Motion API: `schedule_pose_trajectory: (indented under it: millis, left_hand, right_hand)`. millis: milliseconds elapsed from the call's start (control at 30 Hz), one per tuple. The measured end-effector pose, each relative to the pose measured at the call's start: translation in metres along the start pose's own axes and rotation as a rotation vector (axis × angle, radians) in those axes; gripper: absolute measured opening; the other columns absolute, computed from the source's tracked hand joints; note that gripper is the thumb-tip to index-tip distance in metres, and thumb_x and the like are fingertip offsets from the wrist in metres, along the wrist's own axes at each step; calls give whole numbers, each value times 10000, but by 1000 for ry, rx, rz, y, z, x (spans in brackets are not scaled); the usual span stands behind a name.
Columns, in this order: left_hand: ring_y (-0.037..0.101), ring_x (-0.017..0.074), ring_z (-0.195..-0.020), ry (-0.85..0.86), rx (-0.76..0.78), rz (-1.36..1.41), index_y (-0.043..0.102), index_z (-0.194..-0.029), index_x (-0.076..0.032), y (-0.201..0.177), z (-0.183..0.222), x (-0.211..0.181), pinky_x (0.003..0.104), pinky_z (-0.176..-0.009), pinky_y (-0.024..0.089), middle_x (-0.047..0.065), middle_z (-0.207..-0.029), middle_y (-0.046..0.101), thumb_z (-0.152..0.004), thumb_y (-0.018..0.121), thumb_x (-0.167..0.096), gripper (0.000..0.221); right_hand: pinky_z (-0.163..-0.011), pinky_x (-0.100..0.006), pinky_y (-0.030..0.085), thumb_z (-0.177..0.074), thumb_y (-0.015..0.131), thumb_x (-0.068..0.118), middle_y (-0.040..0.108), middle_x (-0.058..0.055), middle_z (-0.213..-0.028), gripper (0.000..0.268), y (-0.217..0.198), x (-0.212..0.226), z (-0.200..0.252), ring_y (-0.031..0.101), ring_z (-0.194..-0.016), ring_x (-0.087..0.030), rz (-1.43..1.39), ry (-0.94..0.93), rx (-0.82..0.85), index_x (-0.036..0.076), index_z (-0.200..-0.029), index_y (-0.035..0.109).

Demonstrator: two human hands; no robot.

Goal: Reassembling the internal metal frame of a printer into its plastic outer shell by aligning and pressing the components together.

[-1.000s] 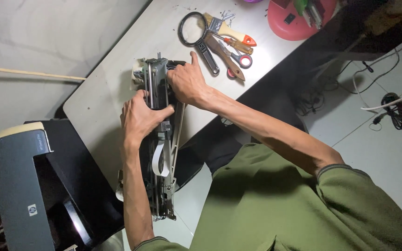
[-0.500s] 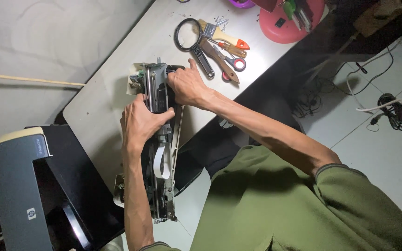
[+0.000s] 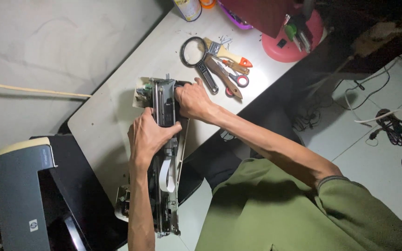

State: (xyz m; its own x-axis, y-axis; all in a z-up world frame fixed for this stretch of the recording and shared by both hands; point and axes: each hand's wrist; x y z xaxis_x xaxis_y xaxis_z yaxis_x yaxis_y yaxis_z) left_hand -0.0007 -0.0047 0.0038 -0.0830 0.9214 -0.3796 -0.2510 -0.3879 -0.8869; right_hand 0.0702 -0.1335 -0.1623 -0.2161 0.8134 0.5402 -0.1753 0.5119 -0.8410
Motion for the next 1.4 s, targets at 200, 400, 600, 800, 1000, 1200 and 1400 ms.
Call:
schedule_pose_trajectory:
  millis: [200,400,600,800,1000,1200,1400]
  left_hand:
    - [733,448,-940,-37,28,11,651,-1113,66,-7,3,-7,544,-788,542,305,-955,721,-678,829,-509,742]
    - [712,472,-1018,-47,47,16,637,-1167,59,-6,2,-6,569,-849,538,307,-1021,717,-657,825,-526,798]
    - [661,520,-1102,-39,19,50,604,-1193,90,-11,7,-15,604,-942,501,356,-1094,687,-678,814,-482,797]
    - [664,516,-1092,-6,16,65,592,-1219,117,-6,3,-7,567,-961,492,353,-1105,685,-675,778,-442,802]
    - [650,525,-1116,23,14,57,588,-1218,137,-7,2,-5,570,-1004,471,364,-1120,676,-666,777,-449,827]
    - [677,501,-1070,32,5,32,590,-1220,136,-6,0,-5,543,-963,495,349,-1084,689,-668,770,-443,820]
    - [678,492,-1076,10,15,44,584,-1232,130,-3,-3,-1,536,-962,501,344,-1087,690,-657,770,-457,842]
  right_hand:
    - [-1128,-690,306,-687,779,96,764,-151,-796,190,-11,4,6,778,-860,-393,6,-11,46,105,-877,784]
    - [-1172,-659,257,-707,752,133,777,-128,-780,124,-18,7,8,784,-879,-374,90,-18,66,145,-820,800]
    - [-1209,-619,204,-719,706,132,781,-126,-745,106,-25,10,15,790,-859,-369,113,13,81,151,-762,800]
    - [-1217,-585,222,-620,777,171,750,-101,-652,83,-2,-3,10,790,-771,-345,110,18,67,158,-701,788]
    - [-1220,-593,217,-627,812,171,751,-102,-653,106,-6,1,15,791,-771,-335,114,18,65,142,-727,795]
    - [-1224,-592,197,-644,803,128,734,-92,-614,71,-8,4,15,792,-760,-314,89,30,55,137,-714,791]
    - [-1223,-574,215,-660,783,108,715,-74,-576,41,-12,7,17,790,-727,-290,97,29,46,142,-682,778]
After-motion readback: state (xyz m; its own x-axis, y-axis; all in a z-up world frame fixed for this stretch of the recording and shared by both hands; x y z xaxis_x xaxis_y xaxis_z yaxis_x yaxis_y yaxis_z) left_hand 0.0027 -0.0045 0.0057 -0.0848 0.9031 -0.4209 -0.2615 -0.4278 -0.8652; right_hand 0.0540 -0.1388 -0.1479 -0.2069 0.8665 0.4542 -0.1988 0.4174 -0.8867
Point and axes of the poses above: each hand's wrist, its own z-axis away from the middle knuckle, its own y-axis out of the palm, x = y × z
